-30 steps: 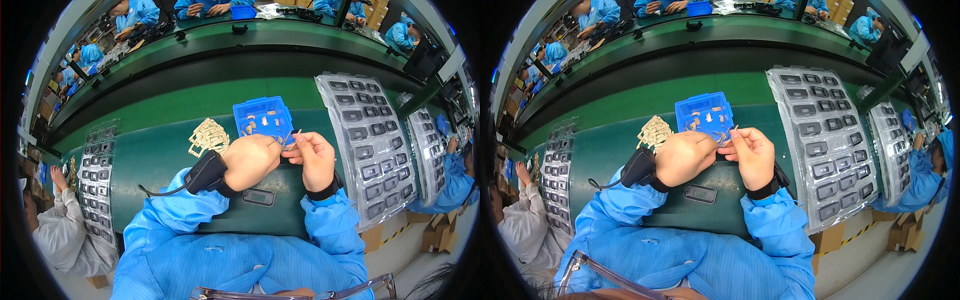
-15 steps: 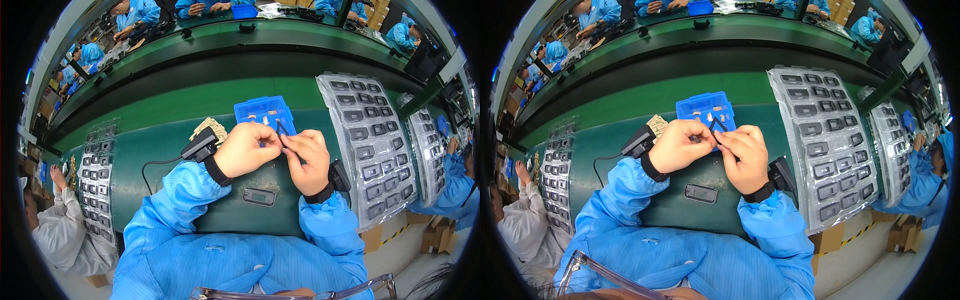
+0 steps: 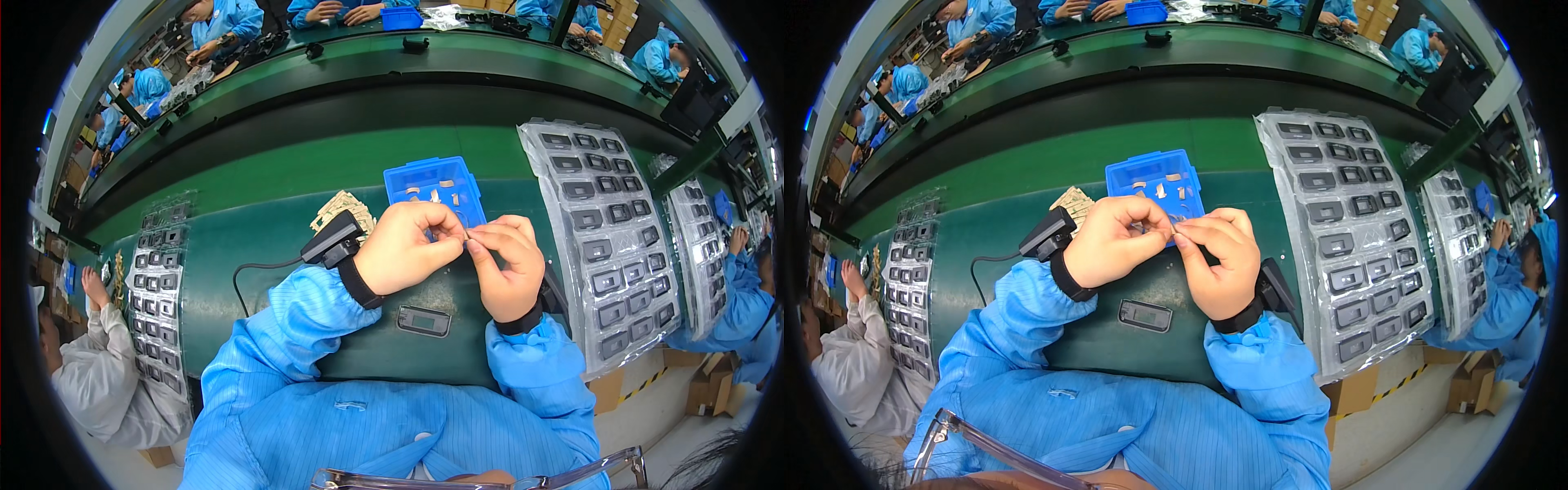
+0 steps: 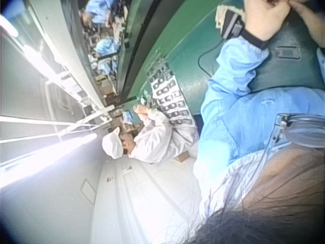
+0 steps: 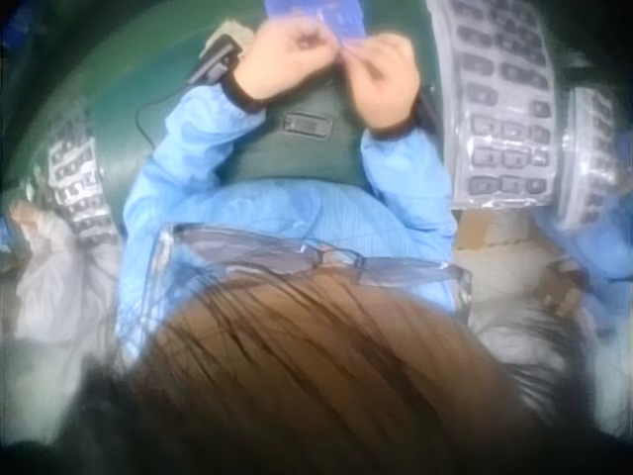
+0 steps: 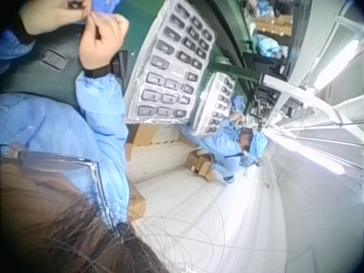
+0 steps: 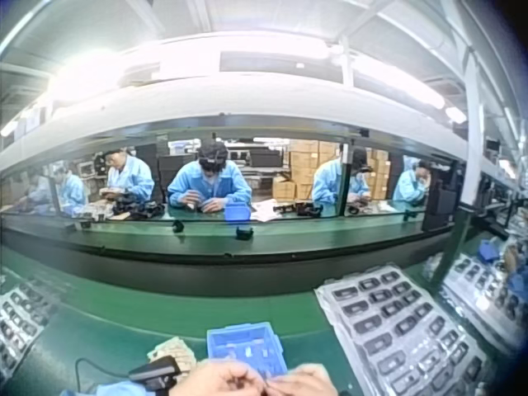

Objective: Manually assemble components into small black plastic housings on a factory production line.

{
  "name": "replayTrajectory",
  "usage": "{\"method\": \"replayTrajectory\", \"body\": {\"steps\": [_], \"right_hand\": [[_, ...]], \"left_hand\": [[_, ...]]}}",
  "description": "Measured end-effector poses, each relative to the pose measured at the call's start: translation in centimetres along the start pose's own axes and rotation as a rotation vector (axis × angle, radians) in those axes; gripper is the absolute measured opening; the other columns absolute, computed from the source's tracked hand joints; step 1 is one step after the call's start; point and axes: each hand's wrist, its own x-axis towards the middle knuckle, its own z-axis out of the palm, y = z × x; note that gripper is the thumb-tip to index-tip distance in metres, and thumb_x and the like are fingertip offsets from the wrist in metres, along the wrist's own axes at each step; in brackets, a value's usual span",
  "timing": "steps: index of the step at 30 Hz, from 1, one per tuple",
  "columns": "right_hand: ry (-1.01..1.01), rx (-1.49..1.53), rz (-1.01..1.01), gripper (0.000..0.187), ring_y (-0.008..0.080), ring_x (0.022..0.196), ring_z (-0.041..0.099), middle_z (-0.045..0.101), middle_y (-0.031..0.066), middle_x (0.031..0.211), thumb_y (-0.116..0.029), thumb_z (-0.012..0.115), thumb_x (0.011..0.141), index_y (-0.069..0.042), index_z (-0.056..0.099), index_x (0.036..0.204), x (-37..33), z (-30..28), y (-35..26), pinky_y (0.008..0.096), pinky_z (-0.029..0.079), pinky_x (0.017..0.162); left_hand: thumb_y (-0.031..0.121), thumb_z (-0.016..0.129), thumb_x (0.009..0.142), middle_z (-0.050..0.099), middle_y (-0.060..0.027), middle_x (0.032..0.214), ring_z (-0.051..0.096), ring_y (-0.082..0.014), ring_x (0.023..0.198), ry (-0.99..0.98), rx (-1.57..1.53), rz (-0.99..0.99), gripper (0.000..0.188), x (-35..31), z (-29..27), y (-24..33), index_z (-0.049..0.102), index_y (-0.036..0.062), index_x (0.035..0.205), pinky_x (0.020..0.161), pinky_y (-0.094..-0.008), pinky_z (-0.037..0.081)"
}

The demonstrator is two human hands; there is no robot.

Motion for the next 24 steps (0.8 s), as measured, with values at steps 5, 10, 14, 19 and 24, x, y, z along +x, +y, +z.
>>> {"method": "replayTrajectory", "body": {"steps": [5,10,14,19,24], "right_hand": [[0.123,0.21,0.37,0.007,0.0183,0.083,0.062,0.062,0.0095,0.087,0.0,0.073,0.085,-0.001,0.071,0.091,-1.1,0.1,1.4,0.0289,0.049,0.072],[0.146,0.149,0.36,0.007,0.0182,0.083,0.062,0.064,0.0094,0.089,-0.001,0.074,0.084,-0.001,0.071,0.09,-1.1,0.3,1.4,0.029,0.049,0.074],[0.093,0.141,0.345,0.007,0.0181,0.086,0.061,0.067,0.0112,0.095,-0.001,0.075,0.084,-0.001,0.072,0.09,-1.1,0.1,1.2,0.0304,0.048,0.075],[-0.071,0.474,0.273,0.011,0.0219,0.103,0.064,0.068,0.0171,0.112,0.002,0.072,0.086,0.001,0.073,0.097,-0.4,-0.4,-0.3,0.0323,0.052,0.087],[-0.43,0.883,0.435,0.019,0.0253,0.113,0.065,0.063,0.0216,0.126,0.005,0.066,0.091,0.006,0.071,0.11,-1.7,-1.7,-1.1,0.0354,0.053,0.097]], "left_hand": [[0.005,0.072,0.08,0.068,-0.0133,0.074,0.068,-0.0171,0.069,0.157,0.598,0.094,0.007,1.2,-2.0,-0.1,0.07,-0.0021,0.081,0.064,-0.0281,0.054],[0.007,0.075,0.082,0.072,-0.0107,0.084,0.068,-0.0136,0.074,0.165,0.456,-0.037,0.016,1.9,-3.3,-1.2,0.072,-0.0005,0.096,0.067,-0.0283,0.056],[0.002,0.072,0.086,0.07,-0.009,0.096,0.064,-0.011,0.08,-0.055,0.027,0.014,0.017,1.4,-2.4,1.8,0.073,0.0011,0.103,0.072,-0.0257,0.054],[0.0,0.07,0.088,0.07,-0.0073,0.096,0.065,-0.0107,0.085,-0.15,0.153,0.183,0.01,0.0,-2.8,1.6,0.074,0.0015,0.098,0.072,-0.0251,0.053],[-0.001,0.072,0.086,0.071,-0.0095,0.1,0.068,-0.016,0.091,-0.192,-0.031,0.214,0.009,-3.5,-4.2,1.8,0.074,0.0009,0.094,0.075,-0.0269,0.055]]}}
